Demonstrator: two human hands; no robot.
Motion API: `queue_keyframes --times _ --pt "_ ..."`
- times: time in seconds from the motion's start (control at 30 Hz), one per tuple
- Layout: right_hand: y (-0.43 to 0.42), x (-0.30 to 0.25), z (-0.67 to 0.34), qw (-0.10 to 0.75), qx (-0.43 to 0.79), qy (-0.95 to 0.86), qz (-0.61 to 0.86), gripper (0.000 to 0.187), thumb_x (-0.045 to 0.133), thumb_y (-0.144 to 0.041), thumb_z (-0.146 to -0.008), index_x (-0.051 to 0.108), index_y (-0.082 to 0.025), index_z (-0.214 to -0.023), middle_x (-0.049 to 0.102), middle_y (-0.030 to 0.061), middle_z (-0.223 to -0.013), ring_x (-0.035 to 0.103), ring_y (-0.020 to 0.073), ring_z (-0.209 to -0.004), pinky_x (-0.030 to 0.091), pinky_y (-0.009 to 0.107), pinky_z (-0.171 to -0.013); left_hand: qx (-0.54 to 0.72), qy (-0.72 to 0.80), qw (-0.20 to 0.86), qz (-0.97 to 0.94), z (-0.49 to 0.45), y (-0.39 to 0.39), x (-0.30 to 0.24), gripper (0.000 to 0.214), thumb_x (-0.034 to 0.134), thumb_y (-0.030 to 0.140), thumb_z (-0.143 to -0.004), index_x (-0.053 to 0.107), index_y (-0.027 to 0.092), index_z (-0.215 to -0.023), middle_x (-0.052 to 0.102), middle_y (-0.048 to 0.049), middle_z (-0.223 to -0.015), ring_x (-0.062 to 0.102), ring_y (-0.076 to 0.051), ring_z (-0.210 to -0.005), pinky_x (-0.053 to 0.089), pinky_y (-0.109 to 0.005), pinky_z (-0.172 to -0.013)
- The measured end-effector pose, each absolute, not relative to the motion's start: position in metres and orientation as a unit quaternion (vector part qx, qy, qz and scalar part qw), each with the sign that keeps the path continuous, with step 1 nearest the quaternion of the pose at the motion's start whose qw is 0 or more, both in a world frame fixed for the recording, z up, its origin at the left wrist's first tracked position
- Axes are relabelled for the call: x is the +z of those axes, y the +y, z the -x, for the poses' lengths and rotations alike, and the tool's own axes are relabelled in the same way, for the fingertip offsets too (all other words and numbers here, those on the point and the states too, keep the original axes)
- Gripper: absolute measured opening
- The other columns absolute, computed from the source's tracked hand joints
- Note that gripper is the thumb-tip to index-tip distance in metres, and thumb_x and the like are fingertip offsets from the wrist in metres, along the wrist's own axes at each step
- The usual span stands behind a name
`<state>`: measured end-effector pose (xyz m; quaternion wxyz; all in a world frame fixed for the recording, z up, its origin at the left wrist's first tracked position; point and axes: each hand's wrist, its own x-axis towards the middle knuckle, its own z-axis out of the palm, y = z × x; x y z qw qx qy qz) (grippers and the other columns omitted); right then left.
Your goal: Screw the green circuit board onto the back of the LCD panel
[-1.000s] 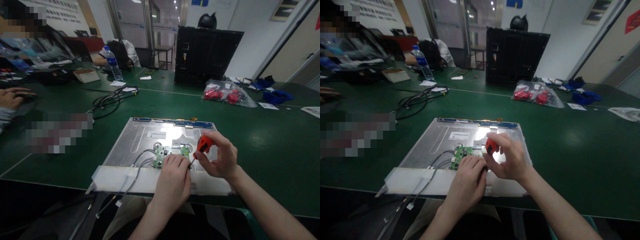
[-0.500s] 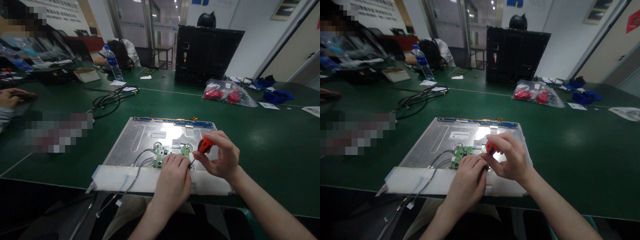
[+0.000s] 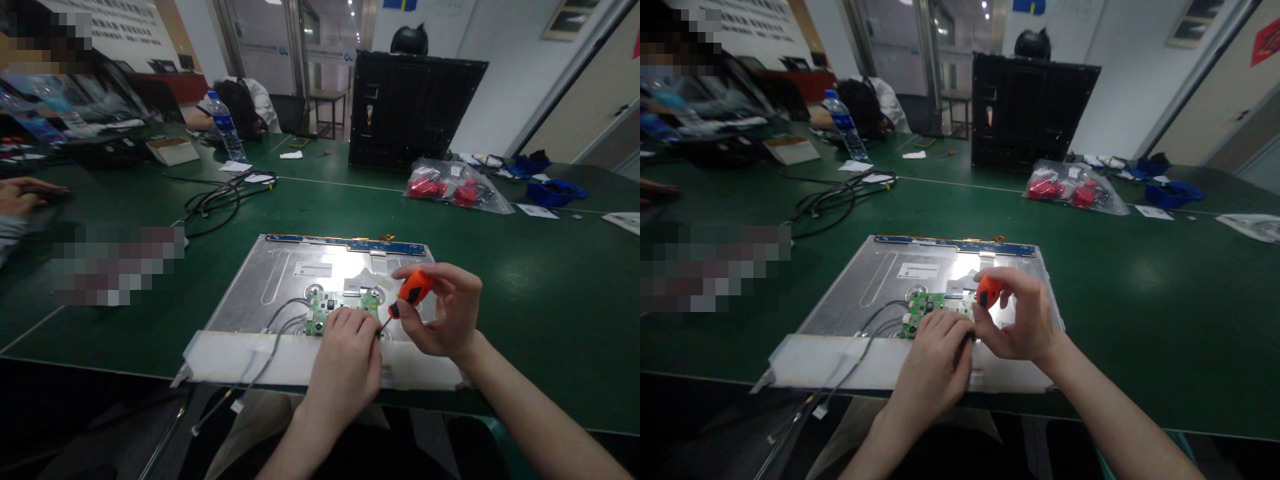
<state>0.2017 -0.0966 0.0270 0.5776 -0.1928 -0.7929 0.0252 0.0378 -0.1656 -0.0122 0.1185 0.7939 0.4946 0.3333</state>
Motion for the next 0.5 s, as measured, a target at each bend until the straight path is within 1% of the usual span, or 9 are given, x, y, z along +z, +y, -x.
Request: queue_keyframes --times 0.1,0.2,0.27,0.4,0.5 --pt "-0.097 0.0262 -0.202 0.578 0.036 -0.793 0.188 0.066 0.063 -0.009 -0.081 0.043 -0.025 -0.142 0.065 0.0054 -0.11 0.067 0.0137 -0.07 0.059 0.026 -0.053 0.336 0.496 0.12 -0.792 -0.0374 -0.1657 -0.0123 0.018 0.052 0.004 -0.089 0.059 0.02 -0.095 0.066 -0.0061 -0.098 0.058 -0.027 -0.095 0.044 -0.045 -0.094" --pt "-0.0957 0.0274 -0.202 0.576 0.044 -0.796 0.18 0.061 0.064 -0.012 -0.085 0.043 -0.026 -0.141 0.065 0.006 -0.111 0.066 0.0131 -0.068 0.057 0.026 -0.05 0.338 0.495 0.113 -0.792 -0.0375 -0.1656 -0.0126 0.019 0.053 0.004 -0.088 0.06 0.019 -0.096 0.066 -0.0059 -0.098 0.058 -0.026 -0.095 0.044 -0.044 -0.093" --pt "-0.0938 0.0292 -0.2014 0.579 0.04 -0.796 0.171 0.059 0.069 -0.017 -0.086 0.044 -0.026 -0.138 0.065 0.0032 -0.102 0.064 0.0135 -0.066 0.056 0.026 -0.049 0.34 0.497 0.104 -0.792 -0.0379 -0.1653 -0.0129 0.02 0.053 0.003 -0.087 0.06 0.019 -0.096 0.066 -0.0059 -0.098 0.058 -0.026 -0.095 0.045 -0.044 -0.093" --pt "-0.0902 0.0325 -0.2007 0.578 0.023 -0.798 0.168 0.056 0.077 -0.027 -0.087 0.046 -0.029 -0.133 0.059 -0.0043 -0.081 0.059 0.0144 -0.063 0.052 0.025 -0.047 0.343 0.496 0.09 -0.792 -0.0382 -0.1648 -0.0137 0.02 0.053 0.003 -0.087 0.06 0.019 -0.096 0.066 -0.006 -0.098 0.059 -0.026 -0.095 0.045 -0.044 -0.094" --pt "-0.09 0.0336 -0.2016 0.572 0.004 -0.801 0.179 0.054 0.078 -0.026 -0.087 0.047 -0.029 -0.131 0.057 -0.0037 -0.079 0.058 0.0161 -0.067 0.051 0.025 -0.048 0.343 0.494 0.091 -0.794 -0.0378 -0.1651 -0.0137 0.019 0.053 0.003 -0.088 0.06 0.019 -0.095 0.066 -0.0057 -0.097 0.058 -0.026 -0.094 0.044 -0.043 -0.094"
